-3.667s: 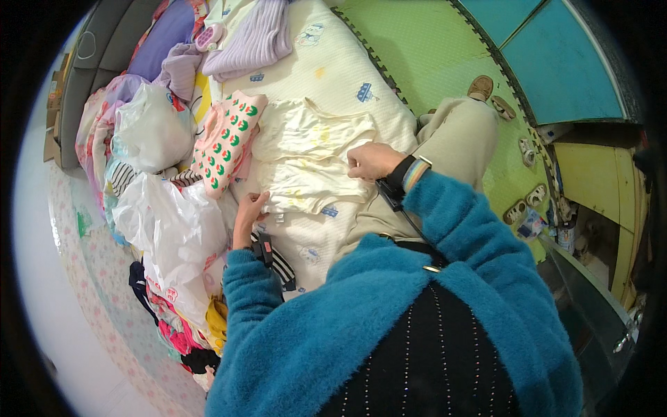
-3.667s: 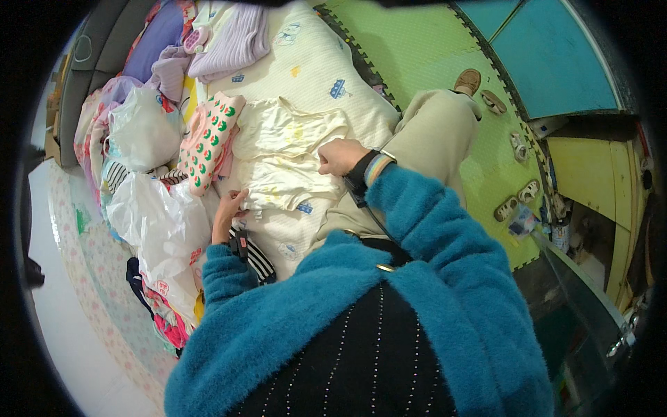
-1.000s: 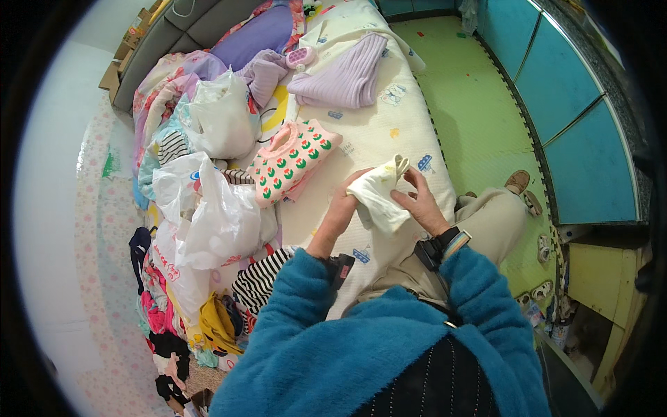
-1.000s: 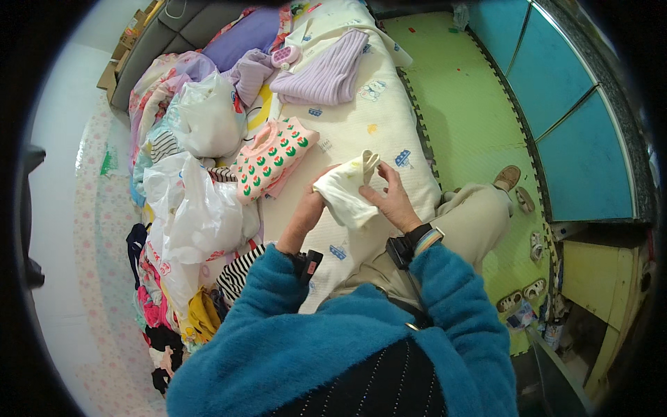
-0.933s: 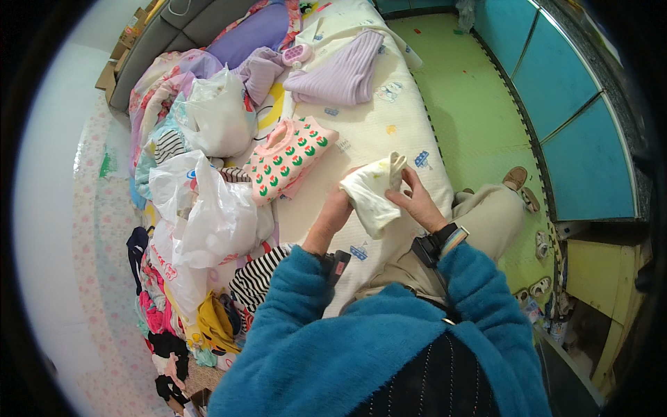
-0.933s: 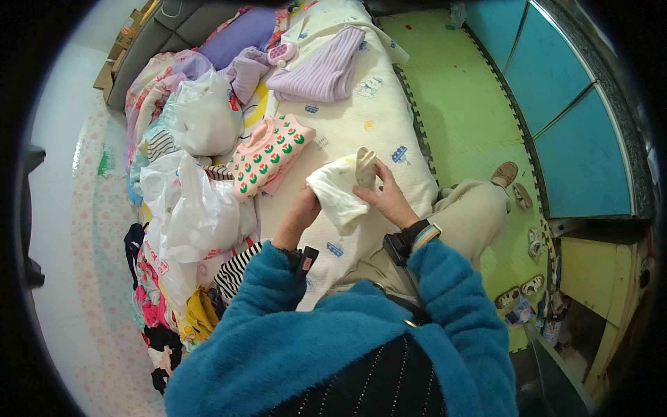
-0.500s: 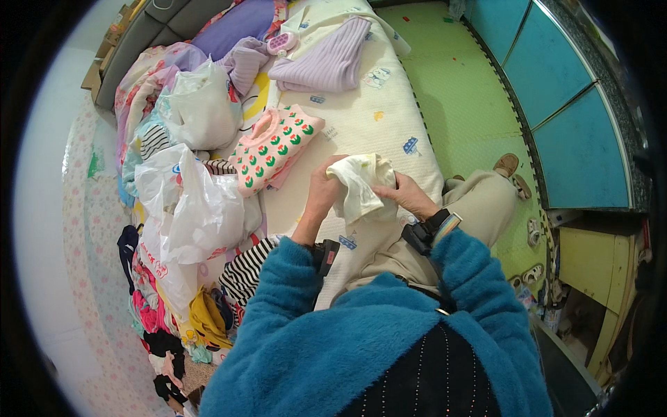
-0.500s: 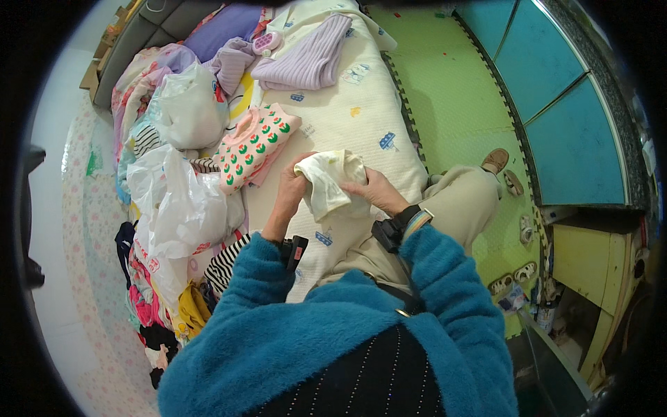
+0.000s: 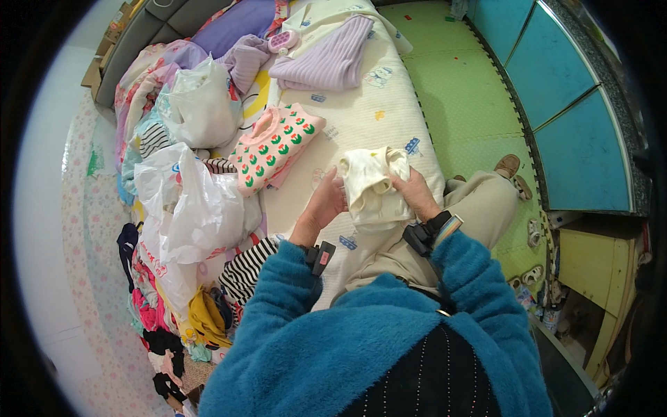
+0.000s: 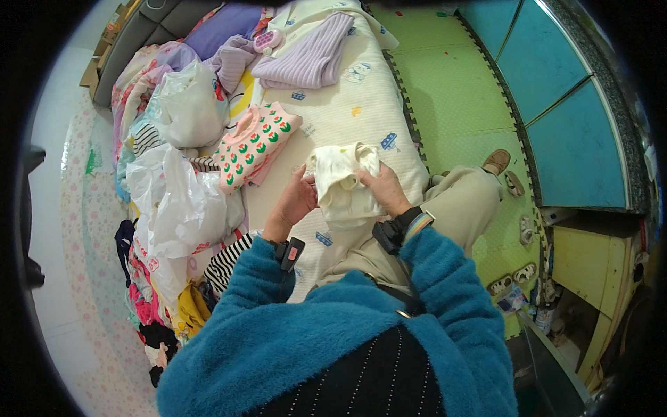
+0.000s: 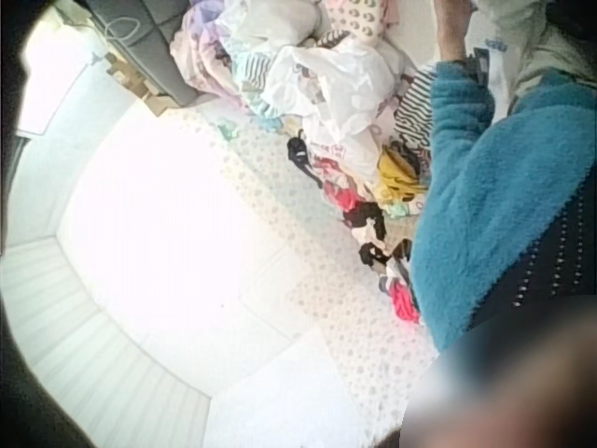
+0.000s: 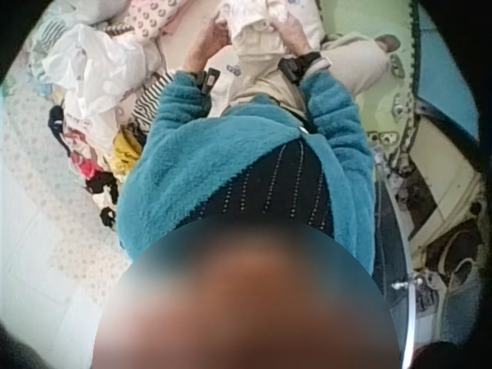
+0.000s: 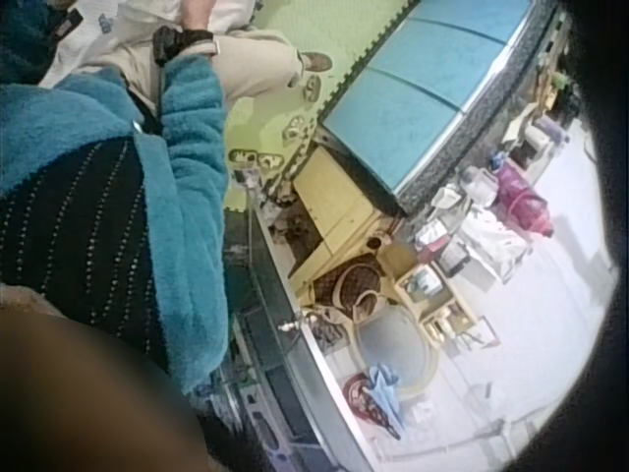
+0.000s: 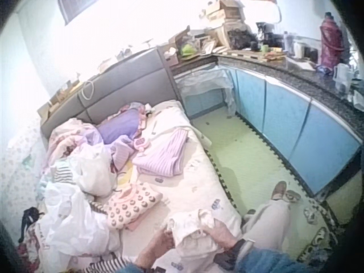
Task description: The person sits on the floor and folds various baby clothes on a bed, including a striped onesie, a white bodysuit, a pink cardigan, and a yellow jacket. Each item is smoothed, folded, and placed in a neat stack.
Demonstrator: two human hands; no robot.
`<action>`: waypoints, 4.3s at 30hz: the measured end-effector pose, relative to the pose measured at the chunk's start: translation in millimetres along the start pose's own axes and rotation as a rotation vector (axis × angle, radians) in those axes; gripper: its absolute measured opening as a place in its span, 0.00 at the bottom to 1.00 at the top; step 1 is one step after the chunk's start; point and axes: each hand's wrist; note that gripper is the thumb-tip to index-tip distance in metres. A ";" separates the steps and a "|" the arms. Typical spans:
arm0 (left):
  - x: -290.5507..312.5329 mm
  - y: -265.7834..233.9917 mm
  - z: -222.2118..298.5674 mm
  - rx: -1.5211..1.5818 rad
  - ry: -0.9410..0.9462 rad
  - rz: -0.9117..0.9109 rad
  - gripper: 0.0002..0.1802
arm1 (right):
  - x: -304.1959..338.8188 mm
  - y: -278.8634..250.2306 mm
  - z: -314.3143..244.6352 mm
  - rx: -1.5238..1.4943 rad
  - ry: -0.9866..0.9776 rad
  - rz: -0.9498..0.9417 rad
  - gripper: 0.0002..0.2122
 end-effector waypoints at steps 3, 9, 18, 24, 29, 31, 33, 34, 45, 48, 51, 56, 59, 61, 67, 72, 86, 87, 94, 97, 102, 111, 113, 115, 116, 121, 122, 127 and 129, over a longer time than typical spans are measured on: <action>-5.2 -7.5 -5.9 0.112 0.025 -0.168 0.41 | -4.6 -0.6 10.4 0.081 -0.003 0.005 0.25; -3.9 6.8 -17.5 -0.004 0.026 -0.001 0.31 | -3.2 0.9 19.8 0.236 -0.168 -0.069 0.27; 2.9 6.8 -18.5 -0.047 0.108 -0.005 0.24 | -3.3 0.7 12.1 0.203 -0.112 -0.059 0.26; -0.8 5.9 -21.6 0.137 0.024 -0.062 0.28 | -0.8 1.4 3.6 0.064 -0.094 -0.128 0.25; -7.4 -4.5 -33.5 0.099 -0.025 -0.093 0.27 | -0.3 0.5 4.7 0.113 -0.109 -0.168 0.23; -8.4 -7.2 -39.9 0.164 -0.045 -0.083 0.25 | -0.3 -1.6 7.3 0.159 -0.098 -0.175 0.23; -6.6 -10.7 -39.0 0.115 0.008 -0.045 0.24 | 1.3 -1.8 9.3 0.175 -0.046 -0.195 0.24; -5.2 -11.7 -36.7 0.110 0.037 -0.071 0.23 | 2.0 -0.6 10.0 0.202 -0.057 -0.236 0.25; 68.1 -78.5 91.4 0.356 0.773 0.103 0.21 | 7.8 -2.3 4.1 0.235 0.279 -0.475 0.21; 52.1 -108.5 102.0 0.555 0.840 0.169 0.19 | 8.4 -2.3 9.0 0.274 0.286 -0.483 0.19; 24.1 -135.6 84.5 0.738 0.741 0.226 0.19 | 9.5 -2.5 12.1 0.273 0.293 -0.494 0.18; 4.1 -162.4 63.1 0.666 0.748 0.321 0.20 | 8.7 -3.2 15.0 0.294 0.319 -0.501 0.17; 11.4 -164.1 60.7 0.636 0.708 0.318 0.20 | 7.1 -2.7 16.3 0.323 0.295 -0.513 0.16; 19.0 -159.1 57.6 0.625 0.679 0.362 0.20 | 6.5 -2.8 15.9 0.308 0.304 -0.519 0.16; 74.5 -114.5 19.4 0.060 0.714 0.732 0.15 | 6.2 -2.9 14.2 0.287 0.364 -0.505 0.16; 162.9 -69.6 7.6 -1.031 1.165 1.599 0.24 | 7.1 -3.7 22.0 0.252 0.392 -0.486 0.15; 257.8 -106.3 -1.4 -1.244 0.895 2.063 0.07 | 6.3 -10.0 30.7 0.259 0.375 -0.499 0.14; 262.3 -107.0 -1.7 -1.199 0.950 2.055 0.07 | 5.5 -9.7 30.7 0.251 0.399 -0.492 0.14; 296.8 -143.5 -40.8 -0.914 0.979 2.100 0.07 | 3.3 -6.9 28.7 0.273 0.414 -0.499 0.14; 305.4 -174.2 -86.5 -0.748 0.599 2.051 0.08 | 3.9 -7.2 26.5 0.285 0.420 -0.516 0.14; 302.1 -216.1 -176.4 -0.676 0.061 1.763 0.17 | 5.8 -8.2 23.8 0.298 0.432 -0.513 0.14; 230.3 -222.5 -260.2 0.058 0.026 1.654 0.41 | 9.6 -13.1 20.4 0.285 0.470 -0.504 0.13; 219.6 -205.0 -272.6 0.444 0.013 1.396 0.43 | 9.5 -13.0 19.5 0.290 0.472 -0.498 0.14; 212.4 -192.0 -280.6 0.688 -0.007 1.032 0.44 | 10.0 -12.7 18.2 0.312 0.466 -0.510 0.14; 208.1 -189.2 -281.2 0.783 0.090 0.902 0.41 | 10.1 -12.5 17.6 0.327 0.463 -0.515 0.14; 187.9 -194.0 -280.0 1.023 0.415 0.454 0.35 | 11.1 -13.7 18.9 0.287 0.455 -0.509 0.14; 185.8 -196.1 -280.8 1.037 0.444 0.428 0.35 | 10.2 -14.7 20.0 0.284 0.455 -0.509 0.14; 185.2 -198.0 -293.4 1.087 0.486 0.444 0.36 | 6.4 -17.4 27.2 0.302 0.445 -0.556 0.14; 187.8 -200.0 -295.0 1.046 0.461 0.473 0.36 | 6.9 -17.6 28.0 0.294 0.447 -0.559 0.14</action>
Point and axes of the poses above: each hand's wrist, its own x-axis away from the middle knuckle, its own y-axis out of the palm, z = x × y, and after that the axes turned 14 degrees about -y, right-handed
